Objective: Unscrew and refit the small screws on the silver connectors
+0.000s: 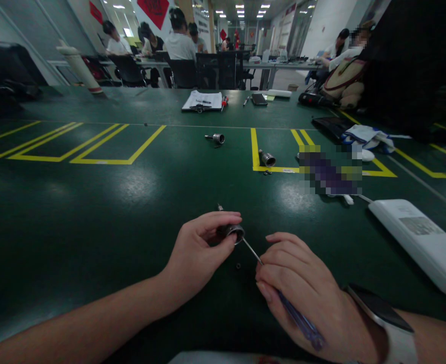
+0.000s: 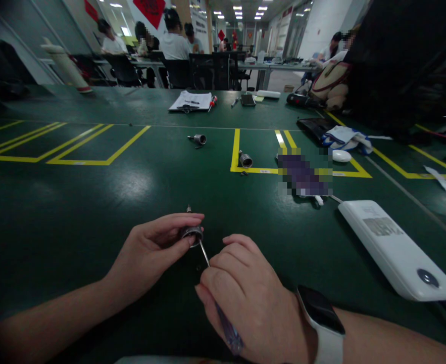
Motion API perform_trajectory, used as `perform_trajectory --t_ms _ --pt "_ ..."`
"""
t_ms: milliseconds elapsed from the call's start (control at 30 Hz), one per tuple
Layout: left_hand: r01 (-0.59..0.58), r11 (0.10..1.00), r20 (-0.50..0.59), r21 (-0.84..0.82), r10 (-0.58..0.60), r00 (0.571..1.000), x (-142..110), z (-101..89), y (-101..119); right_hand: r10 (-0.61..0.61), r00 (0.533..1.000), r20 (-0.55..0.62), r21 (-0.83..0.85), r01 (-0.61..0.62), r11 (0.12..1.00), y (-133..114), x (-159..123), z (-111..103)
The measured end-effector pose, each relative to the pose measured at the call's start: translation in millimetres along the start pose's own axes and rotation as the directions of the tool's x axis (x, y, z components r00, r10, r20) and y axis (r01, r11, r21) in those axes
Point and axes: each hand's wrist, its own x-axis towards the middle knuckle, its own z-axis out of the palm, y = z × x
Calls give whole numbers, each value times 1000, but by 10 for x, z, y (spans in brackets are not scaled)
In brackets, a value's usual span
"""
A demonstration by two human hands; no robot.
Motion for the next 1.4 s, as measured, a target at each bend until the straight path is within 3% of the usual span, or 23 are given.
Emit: perform_trajectory --t_ms 700,1400 --pt "79 996 -20 -40 -80 997 2 0 20 -50 999 12 -55 50 997 -23 13 -30" --pt "82 996 -8 -32 -82 997 7 -3 21 -29 1000 1 -56 29 998 -49 -15 -8"
